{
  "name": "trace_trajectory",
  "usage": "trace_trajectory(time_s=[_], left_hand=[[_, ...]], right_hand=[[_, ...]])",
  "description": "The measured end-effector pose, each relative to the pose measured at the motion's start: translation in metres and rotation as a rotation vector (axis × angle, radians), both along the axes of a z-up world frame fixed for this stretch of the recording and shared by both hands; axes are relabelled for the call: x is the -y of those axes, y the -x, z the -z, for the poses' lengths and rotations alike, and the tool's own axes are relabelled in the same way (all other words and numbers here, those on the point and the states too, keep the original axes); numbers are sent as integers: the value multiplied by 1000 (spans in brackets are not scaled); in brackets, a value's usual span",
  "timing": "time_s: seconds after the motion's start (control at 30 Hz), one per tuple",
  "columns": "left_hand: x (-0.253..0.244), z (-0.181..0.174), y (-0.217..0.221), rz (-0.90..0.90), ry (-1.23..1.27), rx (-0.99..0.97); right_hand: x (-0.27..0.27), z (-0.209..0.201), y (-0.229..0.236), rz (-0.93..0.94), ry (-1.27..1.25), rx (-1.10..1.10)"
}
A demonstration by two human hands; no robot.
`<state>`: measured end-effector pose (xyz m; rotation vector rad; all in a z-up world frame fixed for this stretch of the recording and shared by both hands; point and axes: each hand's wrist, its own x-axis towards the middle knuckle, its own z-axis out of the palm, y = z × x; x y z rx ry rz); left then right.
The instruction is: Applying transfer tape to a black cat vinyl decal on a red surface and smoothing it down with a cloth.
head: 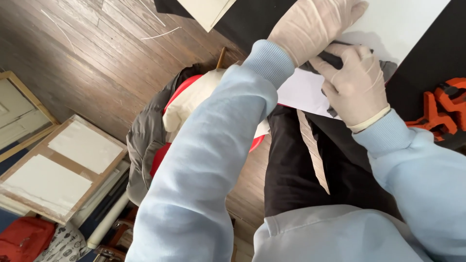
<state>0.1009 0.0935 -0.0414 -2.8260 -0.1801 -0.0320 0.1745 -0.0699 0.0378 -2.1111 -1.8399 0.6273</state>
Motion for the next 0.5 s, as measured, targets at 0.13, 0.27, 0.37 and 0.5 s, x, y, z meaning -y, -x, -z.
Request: trace_trajectory(time_s=[0.13, 0.27, 0.37, 0.5], left_hand=[[-3, 0, 0, 35, 0, 10], [1, -1, 2, 27, 14, 92], [-5, -2, 3, 32, 32, 84], [-6, -1, 0, 47, 84, 85]], right_hand=[[-4, 13, 14, 23, -6, 72], [-5, 19, 39, -1, 3, 115], [-5, 24, 62, -45, -23, 49], [7, 31, 89, -133, -46, -75]])
